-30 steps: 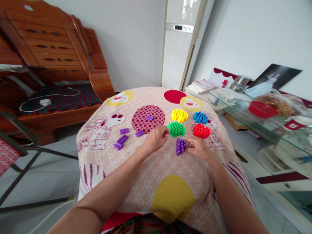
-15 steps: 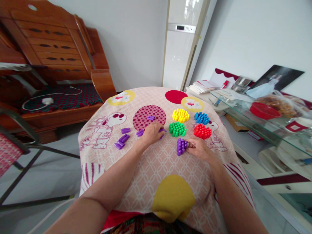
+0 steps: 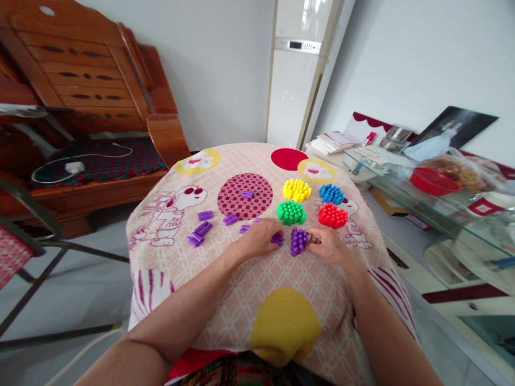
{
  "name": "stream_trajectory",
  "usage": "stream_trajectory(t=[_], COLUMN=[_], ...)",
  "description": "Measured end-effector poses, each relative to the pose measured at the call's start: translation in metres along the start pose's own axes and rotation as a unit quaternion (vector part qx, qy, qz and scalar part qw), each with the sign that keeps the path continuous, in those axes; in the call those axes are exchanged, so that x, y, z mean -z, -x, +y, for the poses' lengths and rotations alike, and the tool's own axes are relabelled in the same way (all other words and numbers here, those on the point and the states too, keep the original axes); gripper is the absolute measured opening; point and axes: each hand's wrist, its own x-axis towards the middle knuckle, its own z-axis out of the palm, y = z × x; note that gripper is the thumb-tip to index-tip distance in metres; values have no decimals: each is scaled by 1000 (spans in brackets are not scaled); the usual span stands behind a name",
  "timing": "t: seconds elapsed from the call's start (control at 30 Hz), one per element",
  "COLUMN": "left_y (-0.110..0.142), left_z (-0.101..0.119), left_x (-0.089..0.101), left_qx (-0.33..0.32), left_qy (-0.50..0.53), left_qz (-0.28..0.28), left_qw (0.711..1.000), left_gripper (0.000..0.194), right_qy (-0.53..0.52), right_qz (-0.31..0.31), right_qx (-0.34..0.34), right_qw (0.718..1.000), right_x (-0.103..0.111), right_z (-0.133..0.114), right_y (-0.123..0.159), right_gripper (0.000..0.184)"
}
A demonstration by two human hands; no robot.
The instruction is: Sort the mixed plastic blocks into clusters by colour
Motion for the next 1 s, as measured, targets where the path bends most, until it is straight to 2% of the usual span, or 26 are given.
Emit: stream_trajectory(t=[0.1,0.3,0.43,0.63,0.7,0.8,0.9,1.0], left_y=[-3,-11,-15,-19,-17,-11,0,14], left_z=[3,8,5,5,5,-2,-23,-52], left_x=[2,-4,-13,-23,-20,-4,19,38], left_qx=[28,75,75,68,62,65,106,174], left_qy=[28,167,225,285,262,181,75,-22], left_qz=[33,78,89,69,75,117,168,159], left_qw=[999,980,967,954,960,974,977,972], left_gripper=[16,18,20,24,28,30,25,23], right_qy=[-4,0,-3,-5,-5,-9,-10,-7], right_qz=[0,1,1,1,3,-1,-1,2], right_qx=[7,14,17,9,7,8,7,4], right_qw=[1000,1000,1000,1000,1000,1000,1000,1000], right_x=[0,-1,-1,-2,-2,-2,-2,-2], right_z=[1,2,6,13,13,11,8,4], right_y=[0,-1,-2,-3,-3,-2,-1,-1], right_gripper=[14,11,9,12,13,16,13,12])
